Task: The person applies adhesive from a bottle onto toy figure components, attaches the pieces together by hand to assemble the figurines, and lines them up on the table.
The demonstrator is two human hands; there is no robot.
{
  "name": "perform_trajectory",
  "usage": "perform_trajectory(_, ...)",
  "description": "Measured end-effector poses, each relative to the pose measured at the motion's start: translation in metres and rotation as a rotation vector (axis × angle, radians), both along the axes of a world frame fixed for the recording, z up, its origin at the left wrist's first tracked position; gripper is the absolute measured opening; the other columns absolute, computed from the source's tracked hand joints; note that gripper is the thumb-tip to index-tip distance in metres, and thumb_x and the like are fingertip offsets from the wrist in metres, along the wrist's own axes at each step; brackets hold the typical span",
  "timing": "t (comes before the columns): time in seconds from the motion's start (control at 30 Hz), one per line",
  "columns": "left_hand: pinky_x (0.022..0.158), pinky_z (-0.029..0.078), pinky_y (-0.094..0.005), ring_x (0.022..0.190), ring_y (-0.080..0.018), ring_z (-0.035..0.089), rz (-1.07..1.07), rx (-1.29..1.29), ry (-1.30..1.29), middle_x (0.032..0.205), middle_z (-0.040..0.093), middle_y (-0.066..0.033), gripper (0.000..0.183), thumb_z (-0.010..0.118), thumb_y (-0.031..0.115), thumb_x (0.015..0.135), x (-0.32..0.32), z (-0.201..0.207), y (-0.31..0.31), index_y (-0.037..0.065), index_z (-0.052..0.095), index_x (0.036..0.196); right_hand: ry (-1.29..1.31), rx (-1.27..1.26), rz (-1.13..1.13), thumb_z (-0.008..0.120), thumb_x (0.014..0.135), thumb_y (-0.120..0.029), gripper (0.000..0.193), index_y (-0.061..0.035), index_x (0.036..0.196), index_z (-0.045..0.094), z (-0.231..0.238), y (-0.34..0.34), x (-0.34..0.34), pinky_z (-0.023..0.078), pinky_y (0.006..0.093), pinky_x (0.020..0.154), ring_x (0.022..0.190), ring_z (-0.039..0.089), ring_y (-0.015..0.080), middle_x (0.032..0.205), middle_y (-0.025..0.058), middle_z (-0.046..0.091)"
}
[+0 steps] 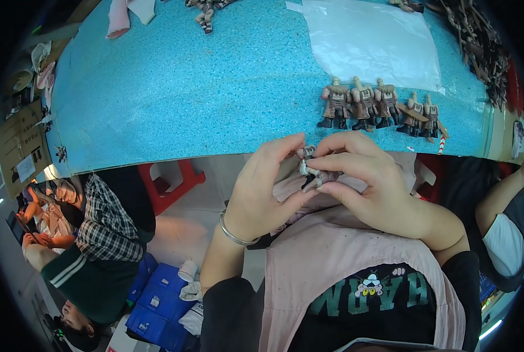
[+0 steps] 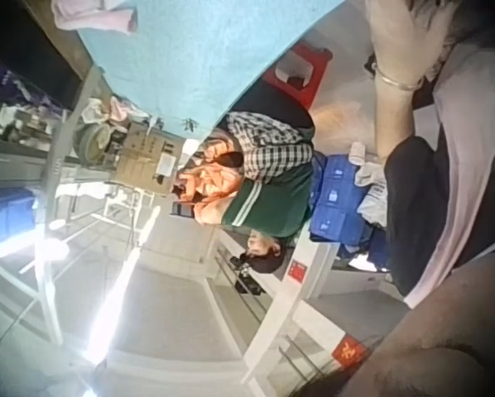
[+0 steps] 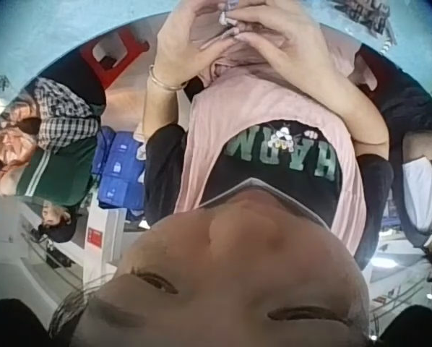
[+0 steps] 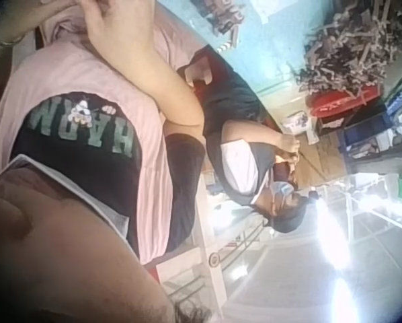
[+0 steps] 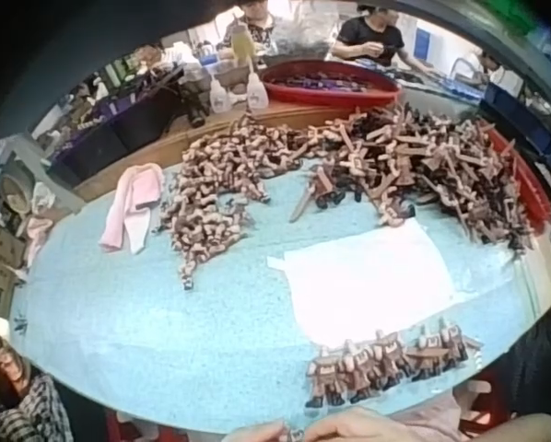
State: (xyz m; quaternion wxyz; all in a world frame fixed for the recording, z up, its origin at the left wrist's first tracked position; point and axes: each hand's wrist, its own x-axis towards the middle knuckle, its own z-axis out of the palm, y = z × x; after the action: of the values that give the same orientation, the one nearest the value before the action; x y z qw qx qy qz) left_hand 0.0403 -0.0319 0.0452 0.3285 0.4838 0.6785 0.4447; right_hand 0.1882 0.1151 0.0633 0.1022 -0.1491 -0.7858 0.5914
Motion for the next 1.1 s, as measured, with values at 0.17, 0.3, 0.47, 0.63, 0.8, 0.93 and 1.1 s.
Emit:
perform_trajectory(0.17,0.090,0.049,-0.0370,0.104,-0.0301,0.060,0.005,-0.004,0.008,0.117,0.059,-0.0160,0.068,0.081,0.007,0.067,0.002,0.000,0.000,-0.001,0.051,0.127,-0.036,-0.029,0.010,0.071,0.073,-0.001,0.028,-0.0007,0.101,0.066,-0.002,0.000,-0.001,0.046,0.0376,0.085,0.099,0.058,0.0301,0.103,0.0124,0.059)
perform_trajectory(0.3,0.089,0.049,-0.0370,0.103,-0.0302,0.060,0.011,0.014,0.004,0.116,0.060,-0.0161,0.068,0.082,0.009,0.067,0.003,-0.002,0.001,-0.001,0.051,0.127,-0.073,-0.125,-0.006,0.072,0.073,-0.001,0.028,-0.0009,0.101,0.067,-0.004,0.001,-0.001,0.049,0.0356,0.080,0.095,0.060,0.0283,0.103,0.0123,0.059)
perform_trajectory(0.47,0.087,0.050,-0.0372,0.103,-0.0306,0.061,0.013,0.017,0.013,0.116,0.060,-0.0161,0.068,0.083,0.010,0.067,0.005,-0.001,0.002,-0.001,0.051,0.126,-0.040,-0.150,-0.041,0.072,0.074,0.002,0.026,-0.0010,0.099,0.068,-0.009,0.001,0.002,0.052,0.0299,0.070,0.087,0.063,0.0225,0.101,0.0109,0.060)
perform_trajectory(0.63,0.087,0.050,-0.0373,0.101,-0.0310,0.061,0.000,0.004,0.055,0.113,0.061,-0.0157,0.067,0.084,0.012,0.066,0.005,0.001,0.002,-0.001,0.053,0.124,-0.077,-0.272,-0.055,0.073,0.072,0.002,0.027,-0.0012,0.099,0.070,-0.009,0.002,0.002,0.051,0.0288,0.070,0.087,0.063,0.0203,0.100,0.0096,0.061)
perform_trajectory(0.8,0.085,0.050,-0.0371,0.100,-0.0311,0.061,-0.012,-0.003,0.086,0.111,0.062,-0.0155,0.066,0.085,0.014,0.065,0.003,0.004,0.003,0.000,0.054,0.122,-0.094,-0.332,-0.052,0.074,0.071,0.002,0.028,-0.0023,0.099,0.071,-0.011,0.002,0.002,0.051,0.0278,0.071,0.087,0.062,0.0190,0.099,0.0083,0.061)
perform_trajectory(0.93,0.084,0.050,-0.0371,0.100,-0.0311,0.061,-0.020,0.001,0.104,0.110,0.062,-0.0153,0.066,0.086,0.015,0.064,0.001,0.005,0.002,0.000,0.055,0.121,-0.133,-0.435,-0.043,0.073,0.071,0.003,0.031,-0.0040,0.102,0.072,-0.010,0.003,0.003,0.049,0.0284,0.079,0.094,0.060,0.0178,0.102,0.0071,0.061)
perform_trajectory(1.1,0.084,0.050,-0.0373,0.098,-0.0310,0.061,-0.016,0.006,0.096,0.110,0.063,-0.0152,0.066,0.087,0.016,0.064,0.001,0.005,0.002,0.000,0.056,0.120,-0.171,-0.443,-0.032,0.074,0.071,0.003,0.034,-0.0051,0.104,0.072,-0.009,0.002,0.002,0.048,0.0289,0.085,0.099,0.059,0.0172,0.104,0.0065,0.061)
